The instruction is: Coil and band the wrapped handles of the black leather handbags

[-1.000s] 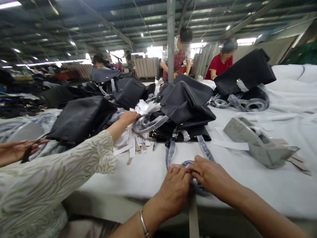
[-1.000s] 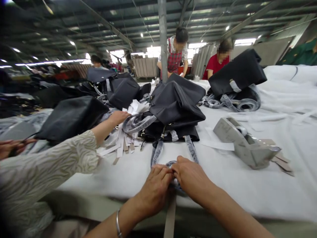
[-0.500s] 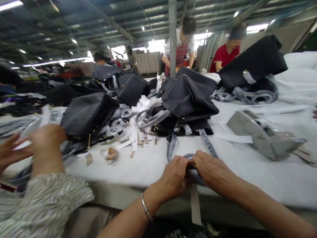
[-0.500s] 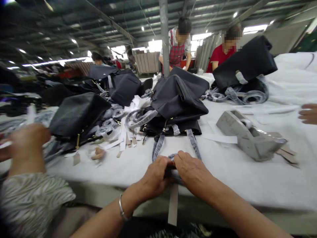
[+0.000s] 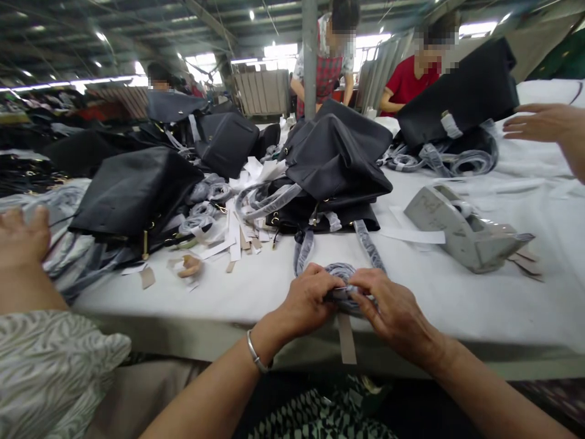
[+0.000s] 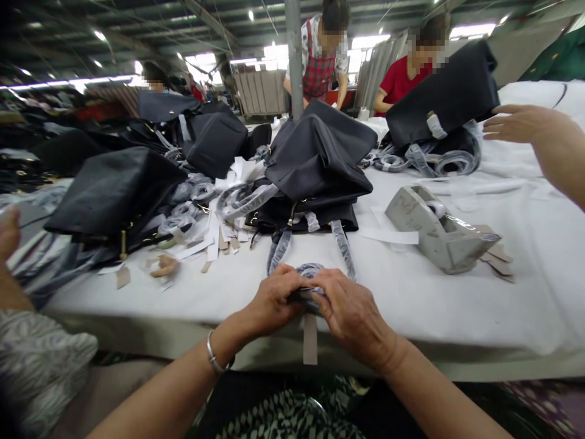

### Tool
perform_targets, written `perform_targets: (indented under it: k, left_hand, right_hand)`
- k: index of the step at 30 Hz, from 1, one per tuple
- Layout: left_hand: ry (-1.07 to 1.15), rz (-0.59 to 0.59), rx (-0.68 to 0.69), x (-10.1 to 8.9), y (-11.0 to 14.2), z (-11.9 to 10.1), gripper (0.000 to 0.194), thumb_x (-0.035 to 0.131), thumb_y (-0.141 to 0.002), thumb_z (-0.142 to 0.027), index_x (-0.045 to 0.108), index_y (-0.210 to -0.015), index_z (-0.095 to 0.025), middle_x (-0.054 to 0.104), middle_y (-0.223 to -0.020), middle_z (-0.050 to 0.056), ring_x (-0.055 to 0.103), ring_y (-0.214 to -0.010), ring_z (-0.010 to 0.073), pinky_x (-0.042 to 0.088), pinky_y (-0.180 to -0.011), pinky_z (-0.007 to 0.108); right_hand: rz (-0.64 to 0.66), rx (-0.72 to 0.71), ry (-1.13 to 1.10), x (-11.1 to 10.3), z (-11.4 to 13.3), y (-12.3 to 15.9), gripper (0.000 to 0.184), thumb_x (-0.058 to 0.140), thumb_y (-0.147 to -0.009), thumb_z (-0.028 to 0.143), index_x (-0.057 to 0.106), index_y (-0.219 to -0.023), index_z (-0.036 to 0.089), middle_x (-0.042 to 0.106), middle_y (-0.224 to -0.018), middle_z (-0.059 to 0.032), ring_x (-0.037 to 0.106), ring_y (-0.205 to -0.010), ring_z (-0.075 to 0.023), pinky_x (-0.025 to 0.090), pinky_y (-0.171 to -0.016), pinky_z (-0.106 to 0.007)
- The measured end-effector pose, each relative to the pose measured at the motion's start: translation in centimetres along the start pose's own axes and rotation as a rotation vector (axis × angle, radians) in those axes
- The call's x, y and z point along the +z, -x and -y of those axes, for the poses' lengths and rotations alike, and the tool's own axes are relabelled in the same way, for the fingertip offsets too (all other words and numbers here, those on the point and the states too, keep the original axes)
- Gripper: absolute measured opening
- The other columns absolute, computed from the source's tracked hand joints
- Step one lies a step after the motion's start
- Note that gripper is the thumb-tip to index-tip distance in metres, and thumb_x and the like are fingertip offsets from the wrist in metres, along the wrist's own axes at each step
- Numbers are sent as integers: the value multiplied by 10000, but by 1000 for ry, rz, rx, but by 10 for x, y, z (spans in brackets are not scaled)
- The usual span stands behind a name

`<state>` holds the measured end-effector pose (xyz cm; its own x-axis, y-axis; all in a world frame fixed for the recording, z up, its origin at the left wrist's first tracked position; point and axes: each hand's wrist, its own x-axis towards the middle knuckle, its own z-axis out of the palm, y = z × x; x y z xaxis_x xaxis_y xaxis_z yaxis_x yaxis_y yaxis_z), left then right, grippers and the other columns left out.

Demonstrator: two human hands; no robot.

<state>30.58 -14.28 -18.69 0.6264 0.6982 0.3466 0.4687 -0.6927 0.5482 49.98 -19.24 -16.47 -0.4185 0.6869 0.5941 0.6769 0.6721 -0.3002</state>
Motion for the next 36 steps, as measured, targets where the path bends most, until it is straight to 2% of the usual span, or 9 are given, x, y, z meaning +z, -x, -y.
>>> perform_targets:
  k: [2, 5, 7, 12, 16, 22, 28, 32, 36]
  left_hand:
    - [2, -22, -11, 2, -1, 0, 300, 667, -708, -130, 644, -993, -222, 672, -897, 1, 490, -913, 205, 441, -817, 319]
    - [-6, -36, -7, 3, -1, 0, 339, 668, -678, -114, 643, -1003, -207, 675, -918, 7, 488, -917, 203, 441, -815, 318]
    - [-13, -22, 12, 2, 0, -2, 338, 658, -675, -105, 639, -999, -196, 671, -910, 15, 488, -909, 200, 436, -819, 318]
    - [-136, 122, 107, -9, 2, -16, 344, 578, -707, -84, 606, -1031, -196, 637, -932, 34, 466, -988, 220, 364, -919, 383]
    - [-191, 191, 93, -15, 1, -24, 275, 561, -704, -92, 595, -957, -193, 615, -913, 37, 450, -980, 230, 354, -881, 388]
    - [-54, 179, 53, -14, 7, -23, 338, 576, -678, -116, 583, -1003, -210, 608, -925, 23, 455, -945, 217, 368, -848, 346]
    - [-56, 116, 72, -10, 17, -22, 290, 594, -788, -245, 592, -1077, -225, 613, -941, 28, 466, -982, 213, 329, -926, 373]
    - [-97, 60, 120, -4, 23, -22, 239, 551, -833, -226, 609, -1065, -225, 632, -915, 29, 465, -985, 209, 305, -948, 387]
    - [-192, 19, 163, 3, 29, -26, 309, 490, -851, -187, 583, -1144, -215, 639, -923, 55, 468, -997, 227, 270, -995, 432]
  right_hand:
    - [18, -54, -7, -5, 6, 17, 277, 482, -881, 71, 513, -1140, 164, 607, -1055, -89, 557, -997, -194, 469, -873, -343]
    - [195, -116, 89, -6, 18, 41, 395, 486, -829, 62, 552, -1204, 168, 602, -1176, -93, 519, -1112, -240, 406, -994, -436]
    - [223, -134, 168, -2, 25, 49, 404, 503, -831, 94, 574, -1222, 170, 597, -1226, -83, 483, -1177, -267, 344, -1054, -486]
    - [95, -173, 150, 15, 32, 45, 310, 472, -888, 84, 628, -1149, 142, 651, -1108, -85, 530, -1100, -245, 396, -1016, -451]
    - [-14, 5, -45, 18, 33, 31, 284, 495, -883, 61, 644, -1098, 172, 642, -959, -82, 582, -917, -192, 507, -806, -347]
    - [-208, 126, -229, 21, 29, 19, 206, 569, -874, 77, 663, -1019, 189, 614, -914, -67, 606, -853, -152, 535, -730, -258]
    - [-196, 39, -224, 22, 31, 22, 285, 581, -846, 39, 667, -1067, 196, 645, -809, -47, 611, -732, -151, 527, -642, -266]
    - [-170, 8, -255, 12, 34, 21, 306, 572, -848, 39, 642, -1091, 211, 675, -867, -43, 630, -790, -163, 531, -701, -284]
    - [-217, 195, -120, 3, 21, 29, 266, 529, -893, 121, 617, -1121, 227, 653, -1037, -67, 607, -995, -202, 497, -887, -360]
